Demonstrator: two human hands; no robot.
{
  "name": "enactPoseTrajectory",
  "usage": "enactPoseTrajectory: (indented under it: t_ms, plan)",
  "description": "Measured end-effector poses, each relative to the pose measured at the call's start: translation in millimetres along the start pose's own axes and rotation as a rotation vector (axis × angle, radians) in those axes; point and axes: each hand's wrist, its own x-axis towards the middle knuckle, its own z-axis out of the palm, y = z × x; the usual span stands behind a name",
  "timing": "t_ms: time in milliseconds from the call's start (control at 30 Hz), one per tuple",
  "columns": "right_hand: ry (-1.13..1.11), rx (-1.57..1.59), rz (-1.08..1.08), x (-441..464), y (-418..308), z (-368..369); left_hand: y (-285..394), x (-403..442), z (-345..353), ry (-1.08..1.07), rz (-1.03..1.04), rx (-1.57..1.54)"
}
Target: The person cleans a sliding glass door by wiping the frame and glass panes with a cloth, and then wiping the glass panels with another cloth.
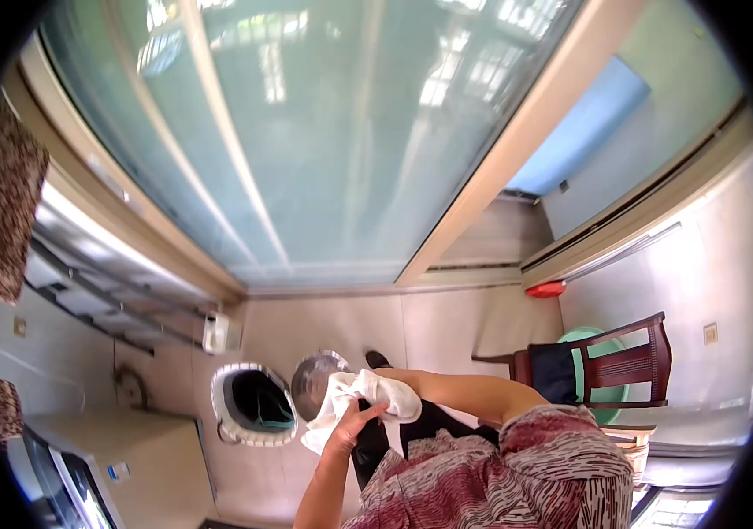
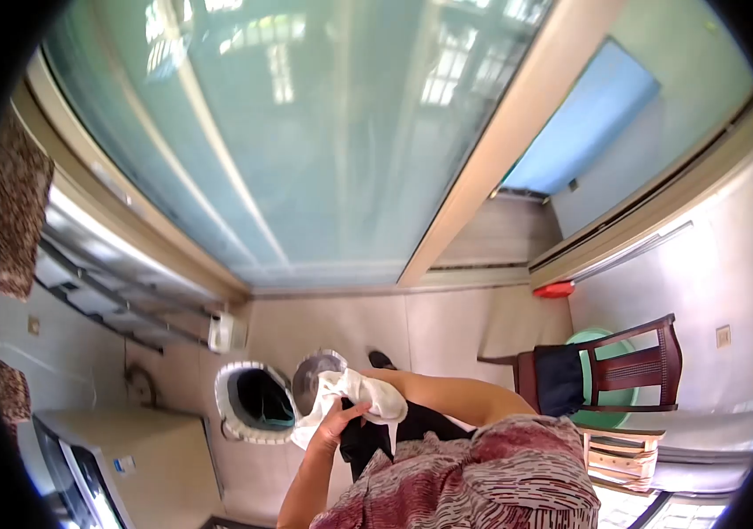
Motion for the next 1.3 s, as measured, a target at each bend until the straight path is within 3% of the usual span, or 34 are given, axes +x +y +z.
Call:
enactPoseTrajectory:
  t_ms: [67,100,133,200,233,333,400,500,567,700,833,1000,1100,1167,1267,1300]
  plan:
    - [0.270,-0.014,-0.123,-34,-44,5,23,8,15,-0.103,-0.017,0.269]
    - [0.491,0.021,-0.198,-53,-73,10,48,1,36,-0.058,0.102,0.366]
    - [0.713,0.038,-0.273,-71,-102,14,52,16,31,-0.109,0.145,0.369]
    - [1.048,-0.295,-0.570,-105,-148,-10,56,37,35,-0.042,0.236,0.193]
    - [1.096,-0.469,-0.878,-130,-180,-5,87,28,53,-0.189,0.305,0.338]
    - [1.200,-0.980,-1.685,-214,-294,60,116,36,84,-0.118,0.437,0.365]
    - [1.389,-1.255,-1.910,-258,-353,82,130,54,100,-0.062,0.574,0.386]
    - [1.340,-1.316,-2.085,-301,-431,70,157,73,136,0.055,0.783,0.615]
    - [1.692,-1.619,-2.027,-312,-483,58,185,79,171,0.137,0.906,0.704]
    - [1.571,-1.988,-2.241,-343,-527,110,239,85,235,0.181,1.147,0.779]
    - [1.707,-1.776,-2.418,-389,-587,180,282,83,286,0.275,1.397,0.914]
    - [1.729,-1.578,-2.650,-443,-650,281,316,67,318,0.276,1.461,0.978]
    - [1.741,-1.503,-2.668,-456,-677,327,326,65,309,0.302,1.512,1.033]
    - [1.955,-1.576,-2.572,-455,-686,347,334,67,301,0.326,1.560,1.081]
    - [2.093,-1.736,-2.514,-424,-689,364,346,54,298,0.374,1.581,1.093]
    - [2.042,-1.804,-2.474,-409,-687,366,353,47,300,0.378,1.604,1.090]
